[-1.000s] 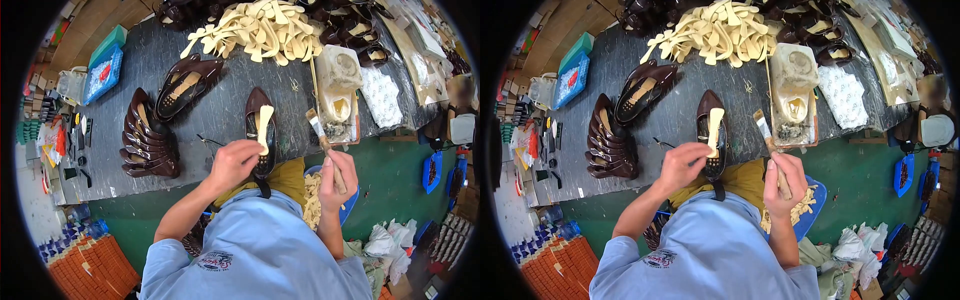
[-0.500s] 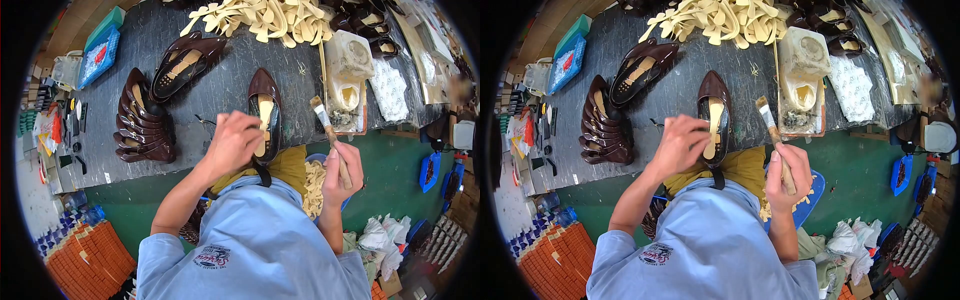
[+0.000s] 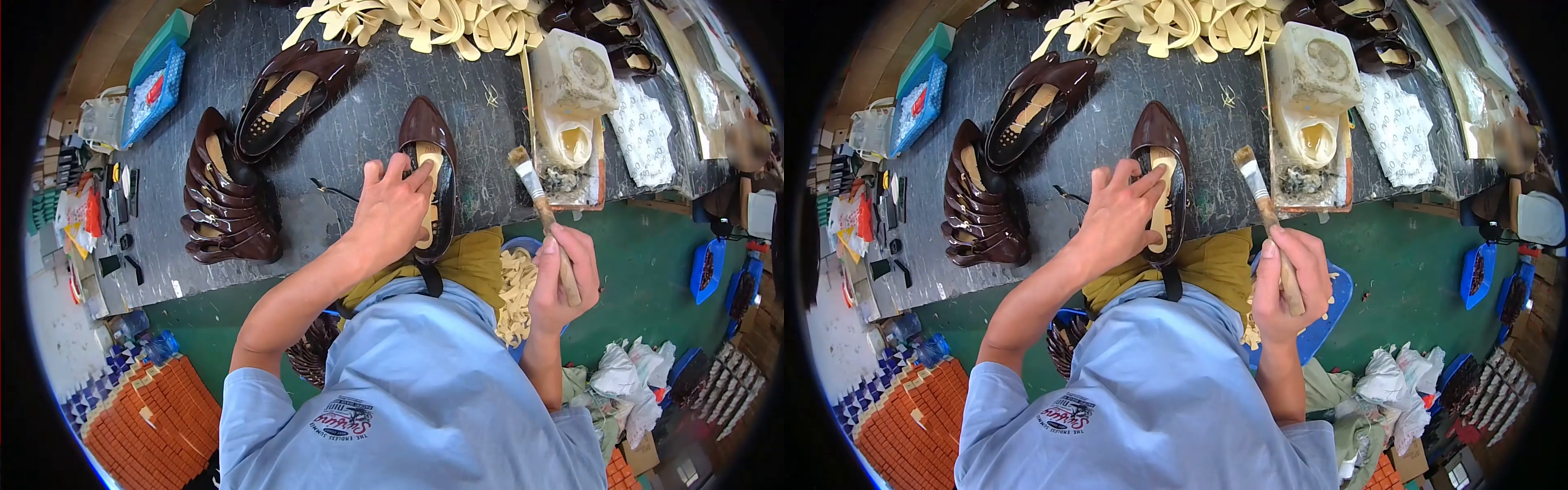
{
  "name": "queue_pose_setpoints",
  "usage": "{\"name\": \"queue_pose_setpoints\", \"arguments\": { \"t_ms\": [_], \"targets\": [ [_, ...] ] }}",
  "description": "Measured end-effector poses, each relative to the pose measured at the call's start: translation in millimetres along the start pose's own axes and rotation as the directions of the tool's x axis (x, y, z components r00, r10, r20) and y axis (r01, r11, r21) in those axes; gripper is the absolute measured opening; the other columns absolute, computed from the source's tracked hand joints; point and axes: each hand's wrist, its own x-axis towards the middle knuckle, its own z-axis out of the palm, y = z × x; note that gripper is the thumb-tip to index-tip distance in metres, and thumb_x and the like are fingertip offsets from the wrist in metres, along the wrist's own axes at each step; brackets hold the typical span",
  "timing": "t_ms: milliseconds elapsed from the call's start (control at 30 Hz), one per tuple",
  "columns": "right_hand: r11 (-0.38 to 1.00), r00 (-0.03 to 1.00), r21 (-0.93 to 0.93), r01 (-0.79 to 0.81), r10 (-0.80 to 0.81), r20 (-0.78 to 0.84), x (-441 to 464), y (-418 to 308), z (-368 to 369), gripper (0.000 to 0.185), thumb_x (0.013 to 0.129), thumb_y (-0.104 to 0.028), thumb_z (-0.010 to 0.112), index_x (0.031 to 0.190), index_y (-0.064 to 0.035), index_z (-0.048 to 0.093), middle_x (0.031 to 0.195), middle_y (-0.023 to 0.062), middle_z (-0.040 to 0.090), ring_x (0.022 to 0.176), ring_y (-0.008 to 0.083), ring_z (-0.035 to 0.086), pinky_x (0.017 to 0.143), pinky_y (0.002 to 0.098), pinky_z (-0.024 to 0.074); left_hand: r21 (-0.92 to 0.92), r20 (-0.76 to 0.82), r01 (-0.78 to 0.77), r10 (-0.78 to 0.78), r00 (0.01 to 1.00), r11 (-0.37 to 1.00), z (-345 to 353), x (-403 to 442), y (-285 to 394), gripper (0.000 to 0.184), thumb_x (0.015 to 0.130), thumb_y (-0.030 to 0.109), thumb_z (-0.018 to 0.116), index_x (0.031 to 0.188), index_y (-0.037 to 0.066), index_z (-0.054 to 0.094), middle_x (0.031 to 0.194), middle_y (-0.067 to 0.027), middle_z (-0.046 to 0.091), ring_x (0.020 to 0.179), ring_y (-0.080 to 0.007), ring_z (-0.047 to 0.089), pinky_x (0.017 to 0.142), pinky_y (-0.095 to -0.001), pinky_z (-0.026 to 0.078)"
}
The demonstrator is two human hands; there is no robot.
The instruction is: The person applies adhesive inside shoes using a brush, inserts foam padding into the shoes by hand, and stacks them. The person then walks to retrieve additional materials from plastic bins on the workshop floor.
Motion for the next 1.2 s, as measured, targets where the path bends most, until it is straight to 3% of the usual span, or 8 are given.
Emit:
{"name": "queue_pose_setpoints", "arguments": {
  "t_ms": [567, 800, 933, 1000, 1067, 1133, 1167, 1200],
  "targets": [
    [1.000, 1.000, -0.003, -0.014, 0.014, -0.008, 2.7, 3.3, 1.9, 0.022, 0.090, 0.010, 0.069, 0.111, 0.0036, 0.074, 0.100, 0.0180, 0.073, 0.081, 0.0207, 0.068, 0.069, 0.0301, 0.0534, 0.022, 0.069, 0.050, -0.051, 0.996, 0.999, -4.5, 2.8, 11.7, 0.080, 0.062, 0.037, 0.095, 0.128, 0.001, 0.071, 0.150, -0.0042, 0.060, 0.123, -0.0276, 0.051, 0.098, -0.0466, 0.038],
    [1.000, 0.999, 0.023, 0.009, -0.008, -0.047, 4.5, -4.2, -0.8, 0.021, 0.089, 0.010, 0.069, 0.109, 0.0052, 0.074, 0.097, 0.0185, 0.073, 0.083, 0.0243, 0.069, 0.074, 0.0321, 0.0546, 0.011, 0.003, 0.017, -0.017, 1.000, 1.000, -1.8, -0.8, 9.2, 0.078, 0.062, 0.038, 0.095, 0.126, 0.000, 0.070, 0.147, -0.0068, 0.061, 0.123, -0.0285, 0.052, 0.098, -0.0469, 0.038],
    [1.000, 0.996, 0.027, 0.011, -0.008, -0.088, 7.4, -7.9, -7.1, 0.021, 0.088, 0.011, 0.069, 0.107, 0.0051, 0.074, 0.097, 0.0186, 0.073, 0.083, 0.0267, 0.070, 0.077, 0.0336, 0.0553, -0.384, -0.414, -0.004, -0.168, 0.895, 0.923, 14.9, -24.7, 13.7, 0.070, 0.069, 0.035, 0.095, 0.126, 0.004, 0.070, 0.147, -0.0117, 0.058, 0.136, -0.0336, 0.049, 0.108, -0.0502, 0.040],
    [0.999, 0.994, 0.046, 0.003, 0.002, -0.109, 10.0, -4.8, -8.6, 0.021, 0.088, 0.011, 0.068, 0.107, 0.0051, 0.074, 0.097, 0.0183, 0.073, 0.084, 0.0268, 0.070, 0.077, 0.0335, 0.0553, -0.633, -0.353, 0.070, -0.369, 0.860, 0.771, 15.0, -49.2, 38.8, 0.064, 0.072, 0.034, 0.096, 0.123, 0.007, 0.070, 0.152, -0.0208, 0.048, 0.138, -0.0417, 0.049, 0.113, -0.0524, 0.042],
    [0.998, 0.991, 0.068, 0.011, -0.002, -0.131, 13.7, 2.1, -6.7, 0.020, 0.088, 0.011, 0.068, 0.106, 0.0053, 0.074, 0.096, 0.0169, 0.072, 0.084, 0.0255, 0.070, 0.076, 0.0327, 0.0547, -0.529, -0.345, 0.130, -0.352, 0.870, 0.839, 22.1, -67.1, 60.7, 0.059, 0.071, 0.029, 0.098, 0.119, 0.006, 0.071, 0.157, -0.0276, 0.037, 0.134, -0.0469, 0.051, 0.111, -0.0542, 0.046],
    [0.996, 0.992, 0.087, -0.006, 0.016, -0.122, 17.4, 4.4, -5.3, 0.020, 0.088, 0.011, 0.069, 0.106, 0.0055, 0.074, 0.095, 0.0162, 0.072, 0.083, 0.0247, 0.069, 0.076, 0.0325, 0.0544, -0.590, -0.404, 0.131, -0.432, 0.807, 0.797, 59.1, -70.6, 58.3, 0.057, 0.069, 0.024, 0.099, 0.116, 0.007, 0.072, 0.160, -0.0293, 0.030, 0.131, -0.0485, 0.052, 0.106, -0.0542, 0.051],
    [0.995, 0.992, 0.101, -0.008, 0.021, -0.125, 19.3, 5.2, -5.5, 0.019, 0.088, 0.010, 0.069, 0.106, 0.0054, 0.074, 0.095, 0.0152, 0.072, 0.083, 0.0233, 0.068, 0.076, 0.0322, 0.0543, -0.611, -0.396, 0.153, -0.467, 0.791, 0.777, 51.2, -71.9, 61.1, 0.052, 0.071, 0.016, 0.098, 0.114, 0.003, 0.071, 0.163, -0.0272, 0.031, 0.132, -0.0413, 0.057, 0.102, -0.0509, 0.054],
    [0.994, 0.989, 0.111, -0.008, 0.025, -0.149, 20.3, 4.9, -6.8, 0.019, 0.089, 0.010, 0.069, 0.106, 0.0054, 0.074, 0.095, 0.0147, 0.071, 0.081, 0.0220, 0.068, 0.074, 0.0314, 0.0537, -0.771, -0.313, 0.120, -0.536, 0.784, 0.626, 55.6, -70.5, 57.9, 0.047, 0.074, 0.014, 0.096, 0.112, 0.002, 0.072, 0.162, -0.0275, 0.034, 0.123, -0.0362, 0.061, 0.098, -0.0465, 0.056]
  ]
}}
